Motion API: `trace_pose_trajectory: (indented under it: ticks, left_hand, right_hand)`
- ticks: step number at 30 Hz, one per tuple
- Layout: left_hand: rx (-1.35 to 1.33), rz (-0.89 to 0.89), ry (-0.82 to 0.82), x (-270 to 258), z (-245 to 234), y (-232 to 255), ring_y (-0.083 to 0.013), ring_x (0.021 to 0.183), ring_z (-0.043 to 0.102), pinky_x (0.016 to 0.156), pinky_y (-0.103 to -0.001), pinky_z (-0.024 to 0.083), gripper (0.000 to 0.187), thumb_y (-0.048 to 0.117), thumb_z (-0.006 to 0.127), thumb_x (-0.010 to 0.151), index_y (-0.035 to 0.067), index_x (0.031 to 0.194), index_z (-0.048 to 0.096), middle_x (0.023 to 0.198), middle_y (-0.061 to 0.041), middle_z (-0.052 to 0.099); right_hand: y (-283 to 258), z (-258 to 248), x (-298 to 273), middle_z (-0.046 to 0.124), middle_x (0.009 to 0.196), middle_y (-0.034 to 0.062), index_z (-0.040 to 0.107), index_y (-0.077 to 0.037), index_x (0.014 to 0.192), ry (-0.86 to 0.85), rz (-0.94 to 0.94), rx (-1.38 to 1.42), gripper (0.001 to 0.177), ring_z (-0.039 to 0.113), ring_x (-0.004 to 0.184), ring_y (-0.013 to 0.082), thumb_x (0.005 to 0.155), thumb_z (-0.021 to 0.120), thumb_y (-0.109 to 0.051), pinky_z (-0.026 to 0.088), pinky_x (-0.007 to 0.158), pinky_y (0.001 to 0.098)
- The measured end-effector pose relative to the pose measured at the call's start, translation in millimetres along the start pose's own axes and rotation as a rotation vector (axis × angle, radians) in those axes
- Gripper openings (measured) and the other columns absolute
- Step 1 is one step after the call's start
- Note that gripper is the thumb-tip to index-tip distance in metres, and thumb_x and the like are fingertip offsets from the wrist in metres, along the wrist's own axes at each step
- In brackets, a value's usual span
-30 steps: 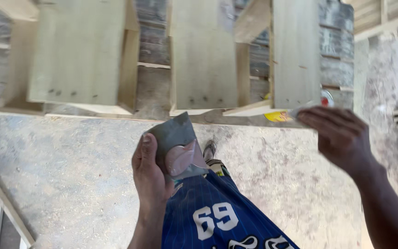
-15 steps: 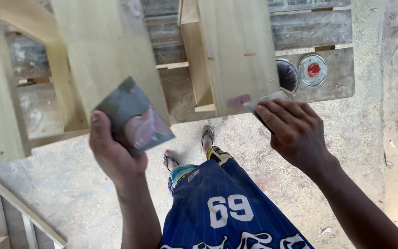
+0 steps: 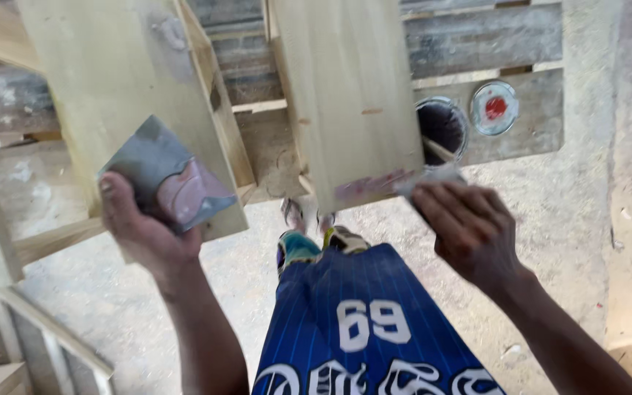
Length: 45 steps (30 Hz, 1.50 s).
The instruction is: The person scoops wood filler from a bucket using a putty knife, transfers it to a sanding block, and spreads the filler onto wooden furniture parts. The person repeatedly applies and smooths the filler across multiple surfaces.
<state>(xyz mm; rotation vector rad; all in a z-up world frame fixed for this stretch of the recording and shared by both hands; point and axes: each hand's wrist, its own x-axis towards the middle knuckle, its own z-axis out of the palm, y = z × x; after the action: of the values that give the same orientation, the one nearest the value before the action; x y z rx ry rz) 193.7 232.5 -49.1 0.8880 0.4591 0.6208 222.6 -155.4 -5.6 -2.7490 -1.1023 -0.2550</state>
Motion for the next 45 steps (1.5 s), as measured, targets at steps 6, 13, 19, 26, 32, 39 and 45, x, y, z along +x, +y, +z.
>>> trace_pose_trajectory:
  ticks: [6, 13, 19, 26, 32, 39, 45]
  left_hand:
    - [0.055, -0.074, 0.016, 1, -5, -3, -0.0211, 0.094, 0.071, 0.085, -0.037, 0.063, 0.033, 0.036, 0.063, 0.106, 0.003, 0.11, 0.062, 0.103, -0.007, 0.066]
    - [0.023, -0.11, 0.145, -4, -4, -3, -0.016, 0.094, 0.068, 0.081, -0.031, 0.059, 0.033, 0.033, 0.063, 0.107, 0.0, 0.114, 0.065, 0.102, -0.006, 0.068]
    - [-0.019, -0.207, 0.14, -53, 12, -8, -0.0193, 0.079, 0.071, 0.068, -0.033, 0.06, 0.033, 0.033, 0.057, 0.108, 0.001, 0.107, 0.064, 0.091, -0.006, 0.068]
    - [-0.226, -0.248, 0.136, -113, 109, -63, -0.0153, 0.082, 0.066, 0.07, -0.031, 0.056, 0.034, 0.028, 0.055, 0.118, -0.004, 0.111, 0.065, 0.096, -0.008, 0.069]
    - [-0.152, -0.207, 0.371, -107, 163, -70, -0.0193, 0.084, 0.072, 0.075, -0.034, 0.06, 0.039, 0.034, 0.054, 0.105, -0.002, 0.111, 0.066, 0.098, -0.011, 0.071]
    - [-0.019, -0.305, 0.397, -85, 196, -99, -0.0162, 0.09, 0.071, 0.08, -0.033, 0.061, 0.041, 0.036, 0.054, 0.101, 0.0, 0.117, 0.066, 0.1, -0.006, 0.071]
    - [0.349, -0.261, -0.084, -50, 194, -119, -0.0201, 0.082, 0.066, 0.074, -0.035, 0.057, 0.05, 0.042, 0.044, 0.107, -0.002, 0.114, 0.066, 0.09, -0.013, 0.067]
  right_hand:
    - [-13, -28, 9, 0.076, 0.12, 0.0068, 0.074, -0.006, 0.118, -0.094, 0.044, -0.018, 0.037, 0.068, 0.115, 0.0227, 0.084, 0.066, 0.007, 0.05, 0.097, 0.0399]
    - [-7, -21, 16, 0.077, 0.122, 0.0064, 0.073, -0.011, 0.121, -0.045, -0.057, -0.058, 0.043, 0.069, 0.117, 0.0183, 0.087, 0.06, 0.013, 0.055, 0.097, 0.0384]
    - [57, -53, 44, 0.078, 0.117, 0.0035, 0.074, -0.017, 0.118, -0.064, -0.127, 0.084, 0.045, 0.074, 0.107, 0.0146, 0.092, 0.056, 0.015, 0.056, 0.089, 0.0336]
    - [222, 3, 177, 0.076, 0.126, 0.0059, 0.074, -0.011, 0.127, 0.118, -0.334, 0.002, 0.038, 0.071, 0.121, 0.0205, 0.098, 0.06, 0.01, 0.056, 0.108, 0.039]
    - [207, 45, 325, 0.074, 0.13, 0.0064, 0.071, -0.005, 0.127, 0.174, -0.655, 0.087, 0.034, 0.068, 0.122, 0.024, 0.094, 0.071, 0.001, 0.051, 0.104, 0.0409]
    - [190, 94, 347, 0.074, 0.13, 0.0058, 0.072, -0.004, 0.127, 0.19, -0.636, -0.024, 0.046, 0.065, 0.117, 0.0222, 0.081, 0.068, -0.002, 0.049, 0.099, 0.0407]
    - [212, 81, 352, 0.077, 0.115, 0.0045, 0.076, -0.014, 0.128, -0.023, -0.524, -0.082, 0.039, 0.068, 0.103, 0.0189, 0.096, 0.062, 0.003, 0.051, 0.091, 0.0407]
